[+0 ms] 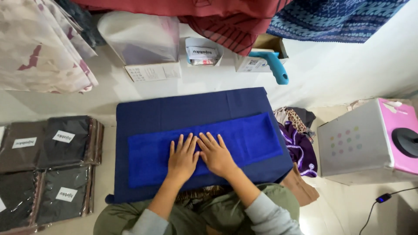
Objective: The person uses a lint roller on a blue cloth, folds the fabric into a small rectangle, and slides it into a clear plastic bag.
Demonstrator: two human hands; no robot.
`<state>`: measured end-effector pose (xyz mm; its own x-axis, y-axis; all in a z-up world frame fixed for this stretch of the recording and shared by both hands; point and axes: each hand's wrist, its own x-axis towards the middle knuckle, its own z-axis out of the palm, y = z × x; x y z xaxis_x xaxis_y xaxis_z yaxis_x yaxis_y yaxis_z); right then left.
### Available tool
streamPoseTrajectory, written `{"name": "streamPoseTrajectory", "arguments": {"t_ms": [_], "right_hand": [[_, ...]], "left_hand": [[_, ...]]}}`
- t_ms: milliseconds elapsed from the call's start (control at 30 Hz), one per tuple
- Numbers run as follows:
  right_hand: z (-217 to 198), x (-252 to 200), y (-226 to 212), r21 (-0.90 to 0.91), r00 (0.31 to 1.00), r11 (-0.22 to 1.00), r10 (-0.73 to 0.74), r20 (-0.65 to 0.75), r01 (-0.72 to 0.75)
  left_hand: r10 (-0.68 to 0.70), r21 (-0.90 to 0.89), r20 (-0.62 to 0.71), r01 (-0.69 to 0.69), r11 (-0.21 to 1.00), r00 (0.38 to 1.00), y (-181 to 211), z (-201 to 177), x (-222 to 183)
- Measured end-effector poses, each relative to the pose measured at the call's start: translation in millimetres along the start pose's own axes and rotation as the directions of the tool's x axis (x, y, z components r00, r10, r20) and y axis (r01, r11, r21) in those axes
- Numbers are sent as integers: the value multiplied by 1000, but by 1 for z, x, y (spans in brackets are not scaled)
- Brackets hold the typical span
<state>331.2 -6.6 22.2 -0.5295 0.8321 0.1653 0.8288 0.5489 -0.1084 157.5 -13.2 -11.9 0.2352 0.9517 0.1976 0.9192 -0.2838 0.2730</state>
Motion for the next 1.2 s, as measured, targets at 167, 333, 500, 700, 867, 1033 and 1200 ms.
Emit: {"name": "streamPoseTrajectory", "arguments": {"t_ms": [167, 333, 500, 700, 867, 1033, 1200], "right_hand": [[-15, -19, 66, -82, 988, 996, -37, -147, 25], [-29, -58, 175, -313, 933, 925, 97, -346, -213], [-21, -65, 203, -189, 831, 829, 548, 92, -526], [-65, -25, 95, 14, 995, 998, 65, 72, -66], [-79, 33, 10, 106, 841, 993, -95, 533, 45], [-98, 59, -18, 46, 629, 991, 44, 776, -127], [-92, 60, -14, 42, 621, 993, 36, 783, -110]], "left_hand": [[13, 77, -79, -7, 997, 997, -26, -46, -16], [-210, 148, -51, 215, 965, 976, -88, -52, -39], [-175, 41, -383, 206, 978, 907, -105, -41, -47], [-762, -43, -14, 761, 648, 648, -117, -79, -82], [-790, 13, 149, 797, 604, 595, -119, -76, -71], [-711, 3, 387, 770, 637, 587, -138, -87, -69], [-572, -780, 476, 621, 76, 668, -89, -167, -55]]}}
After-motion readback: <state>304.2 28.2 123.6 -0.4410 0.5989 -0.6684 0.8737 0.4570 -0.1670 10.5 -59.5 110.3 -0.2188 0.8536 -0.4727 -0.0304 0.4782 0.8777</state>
